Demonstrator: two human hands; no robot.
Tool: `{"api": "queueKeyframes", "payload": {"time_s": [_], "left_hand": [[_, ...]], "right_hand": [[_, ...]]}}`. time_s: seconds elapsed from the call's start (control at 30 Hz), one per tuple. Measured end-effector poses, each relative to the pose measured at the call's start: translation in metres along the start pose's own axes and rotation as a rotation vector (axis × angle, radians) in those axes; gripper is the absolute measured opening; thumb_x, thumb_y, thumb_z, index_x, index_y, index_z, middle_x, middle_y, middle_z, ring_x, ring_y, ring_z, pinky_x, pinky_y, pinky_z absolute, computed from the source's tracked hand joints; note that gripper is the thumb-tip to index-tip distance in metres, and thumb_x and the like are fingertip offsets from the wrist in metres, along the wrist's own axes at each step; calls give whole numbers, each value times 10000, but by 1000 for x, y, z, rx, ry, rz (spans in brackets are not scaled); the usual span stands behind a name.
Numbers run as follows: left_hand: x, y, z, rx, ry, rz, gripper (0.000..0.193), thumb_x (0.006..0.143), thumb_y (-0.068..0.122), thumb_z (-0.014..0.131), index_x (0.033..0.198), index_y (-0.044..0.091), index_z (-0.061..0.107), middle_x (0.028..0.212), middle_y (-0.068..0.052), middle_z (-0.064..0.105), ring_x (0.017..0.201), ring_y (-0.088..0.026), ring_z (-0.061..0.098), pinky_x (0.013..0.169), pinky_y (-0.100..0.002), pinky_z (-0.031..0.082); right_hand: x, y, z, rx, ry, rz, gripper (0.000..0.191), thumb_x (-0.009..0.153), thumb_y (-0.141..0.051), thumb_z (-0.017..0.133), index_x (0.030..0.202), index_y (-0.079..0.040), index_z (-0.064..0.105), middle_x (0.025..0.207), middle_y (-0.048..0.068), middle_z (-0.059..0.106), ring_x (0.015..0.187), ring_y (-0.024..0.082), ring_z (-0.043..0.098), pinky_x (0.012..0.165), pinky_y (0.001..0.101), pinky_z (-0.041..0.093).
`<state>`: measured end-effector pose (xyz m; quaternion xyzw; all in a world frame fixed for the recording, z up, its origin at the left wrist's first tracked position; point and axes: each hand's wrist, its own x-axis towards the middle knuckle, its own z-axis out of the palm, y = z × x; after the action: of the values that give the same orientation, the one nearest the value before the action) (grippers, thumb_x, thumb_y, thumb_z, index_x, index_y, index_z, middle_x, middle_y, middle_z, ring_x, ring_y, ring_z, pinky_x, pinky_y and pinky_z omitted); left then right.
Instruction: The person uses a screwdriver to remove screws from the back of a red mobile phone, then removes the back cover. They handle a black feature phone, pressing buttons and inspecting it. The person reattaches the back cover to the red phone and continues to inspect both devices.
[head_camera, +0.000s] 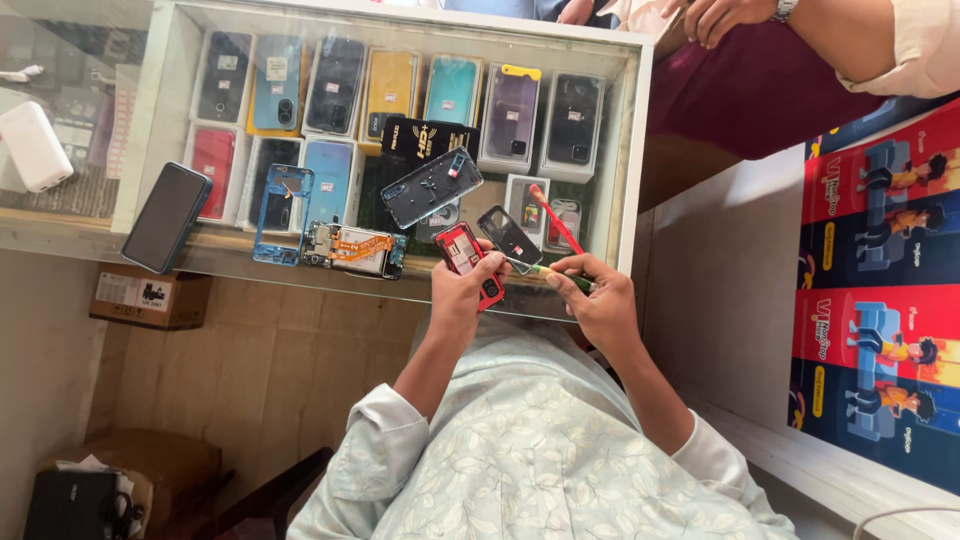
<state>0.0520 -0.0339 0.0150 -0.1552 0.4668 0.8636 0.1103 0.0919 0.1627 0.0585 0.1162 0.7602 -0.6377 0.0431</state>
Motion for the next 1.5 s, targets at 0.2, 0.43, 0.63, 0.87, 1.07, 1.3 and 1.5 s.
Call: {"api": "queueKeyframes", "payload": {"time_s": [0.2,0.43,0.63,0.87,1.07,1.3,1.5], "left_hand": [[3,-3,0,79,-1,8,204,887,19,753,1065,-7,658,892,-87,724,772,-160,725,702,-291,617],[5,-4,-2,164,-50,-18,207,883,18,751,1067,-6,660,884,-82,730,772,-159,728,713,-284,609],[7,-4,-2,215,-51,-9,226,859,2,762,1058,-11,658,867,-84,727,745,-162,721,682,-287,596],[1,-3,-7,270,-74,-31,257,854,95,788,1060,-4,670,885,-101,726,746,-161,717,669,-298,584],[0,-3,-12,104,-109,-177,488,1020,459,536,1148,4,656,1006,-200,769,794,-203,744,688,-323,588],[-1,-7,-16,-27,-197,-201,747,1065,611,258,1220,-2,656,955,-152,737,773,-205,716,690,-321,578],[-7,-1,-17,-151,-245,-190,833,1063,649,233,1293,-34,651,890,-69,675,787,-203,700,734,-330,580]], "right_hand": [[-2,-9,-4,-91,13,-355,172,883,-107,779,1020,-5,754,840,-19,645,666,19,584,528,199,451],[0,-10,-7,-144,35,-237,151,947,-141,761,1016,-11,727,716,23,635,587,52,553,517,223,438],[1,2,-7,-5,10,46,138,941,-127,747,1035,-29,723,705,19,650,560,45,564,501,214,450],[-6,15,-7,79,-22,-61,172,911,-45,782,1051,-5,690,818,20,685,675,40,626,568,198,506],[-13,8,-7,103,17,-68,138,934,-39,767,1041,13,697,855,47,697,678,63,657,554,210,536],[-17,-4,-4,46,25,-125,133,942,-47,767,1033,20,698,879,55,703,695,69,671,564,212,551],[-24,-14,-3,11,23,-183,119,950,-48,762,1021,29,707,923,56,675,699,66,674,553,210,556]]}}
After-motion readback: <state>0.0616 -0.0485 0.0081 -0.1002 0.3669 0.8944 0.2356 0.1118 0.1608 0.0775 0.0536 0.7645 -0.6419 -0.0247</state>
